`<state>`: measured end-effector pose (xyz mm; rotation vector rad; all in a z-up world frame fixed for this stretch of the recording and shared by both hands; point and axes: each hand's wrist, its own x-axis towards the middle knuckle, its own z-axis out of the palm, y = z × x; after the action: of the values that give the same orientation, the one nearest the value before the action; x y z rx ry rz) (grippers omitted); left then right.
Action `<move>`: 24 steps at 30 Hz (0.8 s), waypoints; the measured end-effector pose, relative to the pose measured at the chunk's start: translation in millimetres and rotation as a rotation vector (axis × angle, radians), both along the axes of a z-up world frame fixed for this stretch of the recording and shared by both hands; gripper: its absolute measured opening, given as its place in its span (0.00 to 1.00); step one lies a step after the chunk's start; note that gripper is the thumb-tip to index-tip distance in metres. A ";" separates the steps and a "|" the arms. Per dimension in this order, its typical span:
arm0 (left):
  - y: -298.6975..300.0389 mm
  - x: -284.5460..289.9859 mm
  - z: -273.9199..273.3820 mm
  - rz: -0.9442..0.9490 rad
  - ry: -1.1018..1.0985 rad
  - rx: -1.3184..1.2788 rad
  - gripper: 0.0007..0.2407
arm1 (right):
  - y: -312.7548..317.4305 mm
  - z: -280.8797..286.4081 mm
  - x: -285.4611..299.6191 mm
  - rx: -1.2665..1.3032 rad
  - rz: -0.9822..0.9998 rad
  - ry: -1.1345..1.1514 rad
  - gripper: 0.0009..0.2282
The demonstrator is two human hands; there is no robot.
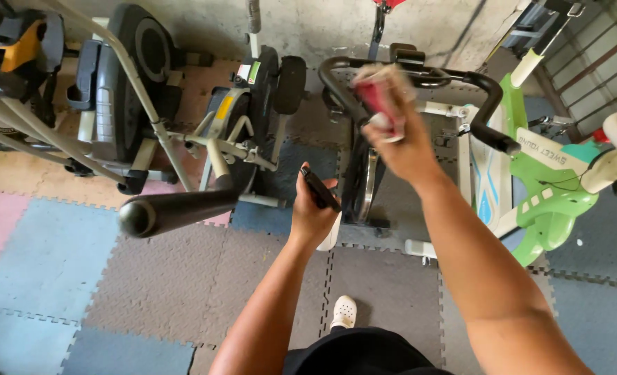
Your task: Cleaning and wiping down various gym machines with a spray bottle and cloth.
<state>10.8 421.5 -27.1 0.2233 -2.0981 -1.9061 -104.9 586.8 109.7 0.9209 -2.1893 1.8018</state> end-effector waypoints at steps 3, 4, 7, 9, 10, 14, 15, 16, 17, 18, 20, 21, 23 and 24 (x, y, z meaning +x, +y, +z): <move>18.9 -25.1 -6.6 -0.004 0.147 0.158 0.40 | -13.1 -11.4 -25.6 0.422 0.211 0.145 0.27; 24.2 -30.0 -4.7 0.001 0.144 0.160 0.40 | -13.0 -29.8 -38.9 0.424 0.217 0.142 0.27; 34.0 -37.8 0.3 0.016 0.170 0.235 0.40 | -25.9 -66.0 -63.7 0.228 0.005 0.691 0.17; 38.1 -39.6 4.4 0.037 0.113 0.193 0.40 | -44.3 -61.1 -64.2 0.224 -0.205 0.468 0.08; 38.6 -41.0 3.2 0.040 0.110 0.190 0.40 | -49.6 -57.6 -71.1 0.221 -0.202 0.465 0.08; 44.9 -43.8 1.2 0.073 0.047 0.115 0.39 | -55.4 -53.3 -94.6 0.280 -0.303 -0.039 0.13; 45.0 -45.0 2.4 0.081 0.035 0.099 0.39 | -55.5 -53.6 -100.6 0.269 -0.283 -0.127 0.16; 45.1 -46.7 1.0 0.083 0.033 0.098 0.39 | -50.5 -53.9 -88.6 0.268 -0.281 -0.129 0.16; 45.2 -49.8 -0.2 0.084 0.040 0.120 0.39 | -44.9 -53.8 -77.6 0.137 -0.192 -0.111 0.13; 45.0 -53.1 -1.6 0.085 0.046 0.141 0.39 | -39.7 -53.8 -66.7 0.007 -0.103 -0.093 0.11; 44.1 -61.1 -7.1 0.090 0.058 0.151 0.39 | -31.2 -62.7 -66.9 -0.018 -0.076 0.274 0.12; 43.7 -65.8 -10.0 0.103 0.072 0.163 0.38 | -27.7 -67.0 -68.1 -0.034 -0.026 0.640 0.12; 42.9 -73.3 2.5 0.125 0.065 0.133 0.37 | -33.7 -77.0 -75.2 0.016 -0.071 0.554 0.11; 43.1 -74.8 7.9 0.145 0.056 0.102 0.37 | -35.8 -83.4 -76.5 0.067 -0.117 0.466 0.11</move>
<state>-64.0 464.6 -19.1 0.3305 -1.8965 -1.9129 -181.4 551.0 26.4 1.0718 -1.9654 1.3058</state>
